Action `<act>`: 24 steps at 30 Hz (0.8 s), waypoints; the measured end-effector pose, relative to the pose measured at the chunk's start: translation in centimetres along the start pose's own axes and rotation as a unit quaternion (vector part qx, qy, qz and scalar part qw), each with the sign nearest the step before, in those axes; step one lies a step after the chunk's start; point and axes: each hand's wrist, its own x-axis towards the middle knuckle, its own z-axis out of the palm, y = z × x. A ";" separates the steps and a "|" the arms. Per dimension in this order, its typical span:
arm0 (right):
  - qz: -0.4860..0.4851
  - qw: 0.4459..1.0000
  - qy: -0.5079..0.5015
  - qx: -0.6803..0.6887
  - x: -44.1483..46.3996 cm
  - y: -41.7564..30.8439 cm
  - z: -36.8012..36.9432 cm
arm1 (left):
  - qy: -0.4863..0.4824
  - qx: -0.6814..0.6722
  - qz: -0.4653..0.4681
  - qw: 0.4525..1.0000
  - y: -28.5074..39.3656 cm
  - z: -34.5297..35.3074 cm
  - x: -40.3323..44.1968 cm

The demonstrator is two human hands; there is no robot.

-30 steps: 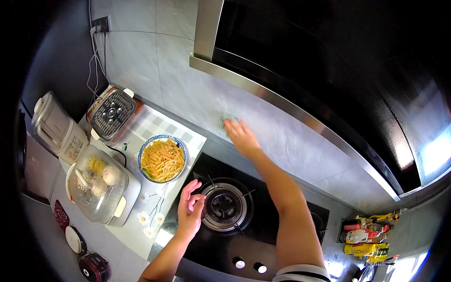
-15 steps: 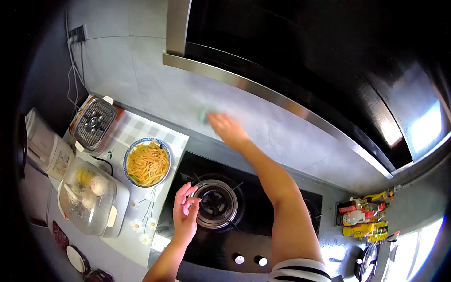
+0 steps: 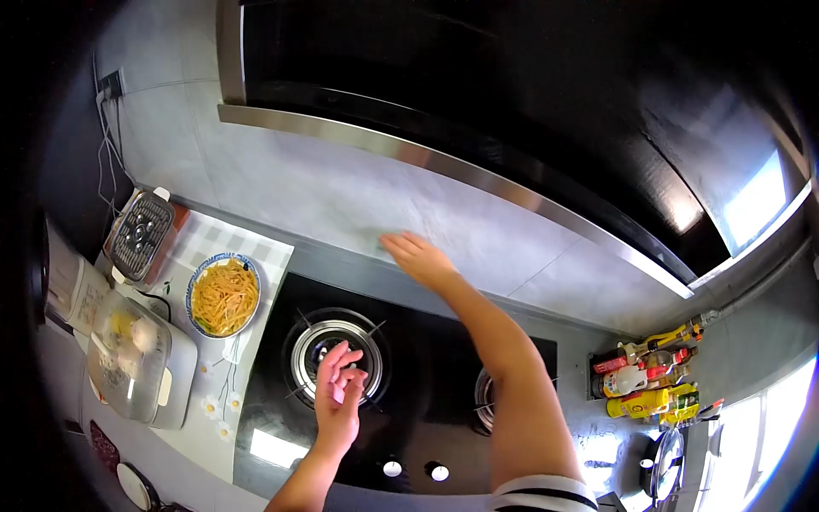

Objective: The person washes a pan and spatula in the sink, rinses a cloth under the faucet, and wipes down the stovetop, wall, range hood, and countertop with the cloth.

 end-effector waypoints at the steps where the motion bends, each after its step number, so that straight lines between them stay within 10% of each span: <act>1: -0.025 0.999 -0.021 -0.020 -3.7 0.5 0.2 | -0.011 -0.004 0.010 1.000 -0.3 0.8 -0.7; 4: 0.357 0.874 -0.126 0.305 -10.8 3.9 -8.7 | -0.022 -0.002 -0.010 1.000 -1.0 2.8 -2.5; 6: 0.421 0.885 -0.021 0.200 -13.7 7.8 -11.7 | -0.020 -0.004 -0.003 1.000 -1.7 3.8 -2.8; 7: 0.284 0.948 0.130 -0.066 -16.5 9.4 -7.2 | -0.018 -0.004 -0.002 1.000 -2.0 4.4 -3.0; 9: 0.357 0.932 0.061 0.005 -11.9 8.9 -5.2 | -0.021 0.002 0.000 1.000 -2.1 5.8 -2.8; 16: -0.023 0.993 -0.059 -0.100 -15.7 3.7 2.0 | -0.064 -0.013 -0.004 0.998 -4.7 10.8 -3.8; 24: 0.336 0.932 0.136 0.010 -20.0 8.5 -0.4 | -0.056 0.027 -0.029 0.998 -5.9 11.0 -5.1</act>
